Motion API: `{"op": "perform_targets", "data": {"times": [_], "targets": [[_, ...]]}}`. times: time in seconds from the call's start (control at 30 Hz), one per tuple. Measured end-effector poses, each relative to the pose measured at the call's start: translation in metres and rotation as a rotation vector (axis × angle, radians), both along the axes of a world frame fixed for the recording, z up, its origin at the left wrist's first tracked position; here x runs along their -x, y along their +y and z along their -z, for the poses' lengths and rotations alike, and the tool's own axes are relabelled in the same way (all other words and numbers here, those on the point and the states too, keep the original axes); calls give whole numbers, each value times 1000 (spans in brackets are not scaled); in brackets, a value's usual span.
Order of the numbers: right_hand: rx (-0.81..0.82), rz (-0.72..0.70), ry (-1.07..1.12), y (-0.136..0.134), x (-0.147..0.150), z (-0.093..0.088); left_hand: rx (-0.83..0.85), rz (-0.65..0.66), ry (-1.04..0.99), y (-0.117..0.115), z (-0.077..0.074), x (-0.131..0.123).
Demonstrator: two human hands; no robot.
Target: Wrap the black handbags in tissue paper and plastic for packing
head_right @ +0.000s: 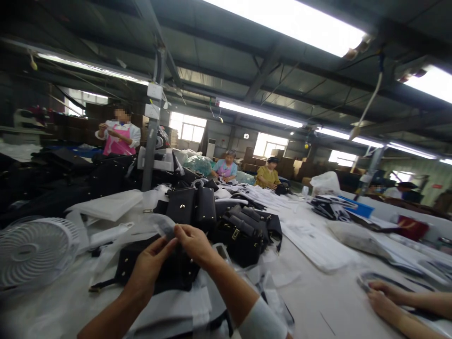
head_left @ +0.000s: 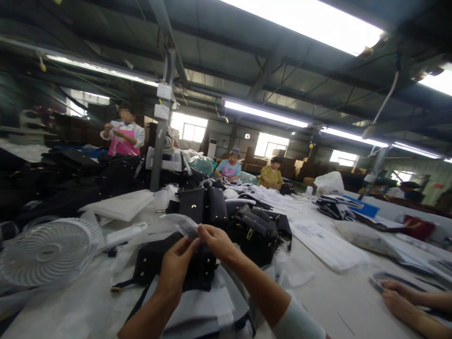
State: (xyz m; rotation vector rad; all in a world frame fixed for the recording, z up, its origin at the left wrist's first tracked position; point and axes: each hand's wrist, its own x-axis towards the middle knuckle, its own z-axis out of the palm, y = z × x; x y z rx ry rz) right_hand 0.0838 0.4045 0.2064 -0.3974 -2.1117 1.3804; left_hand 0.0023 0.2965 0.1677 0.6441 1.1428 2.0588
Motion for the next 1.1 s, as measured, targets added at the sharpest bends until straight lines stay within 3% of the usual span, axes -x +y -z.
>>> {"op": "perform_targets", "data": {"times": [0.13, 0.23, 0.3, 0.43, 0.53, 0.6, 0.67, 0.8, 0.9, 1.0, 1.1], "targets": [[76, -1, 2, 1, 1, 1, 63, 116, -37, -3, 16, -7], [129, -60, 29, 4, -7, -4, 112, 143, -150, -13, 10, 21], [149, -109, 29, 5, -13, -6, 72, 154, -222, -18, -7, 50], [160, -161, -7, 5, -17, -1, -111, 26, -220, -21, -61, 93], [139, -173, -25, 4, -10, 4, -206, -61, -142, -19, -95, 96], [119, -171, -14, 3, -2, 2, -230, -97, -99, -14, -106, 88], [103, -169, 10, 2, 8, -3, -229, -99, -67, -6, -105, 74], [96, -180, 45, 0, 23, -10, -177, -5, -7, 5, -84, 43], [90, -194, 31, 3, 23, -8, -130, 72, 37, 1, -73, 38], [79, -197, 8, 6, 14, -3, -109, 78, 50, -12, -81, 58], [81, -215, -26, 9, 5, -3, -153, -55, 37, -24, -104, 88]]}}
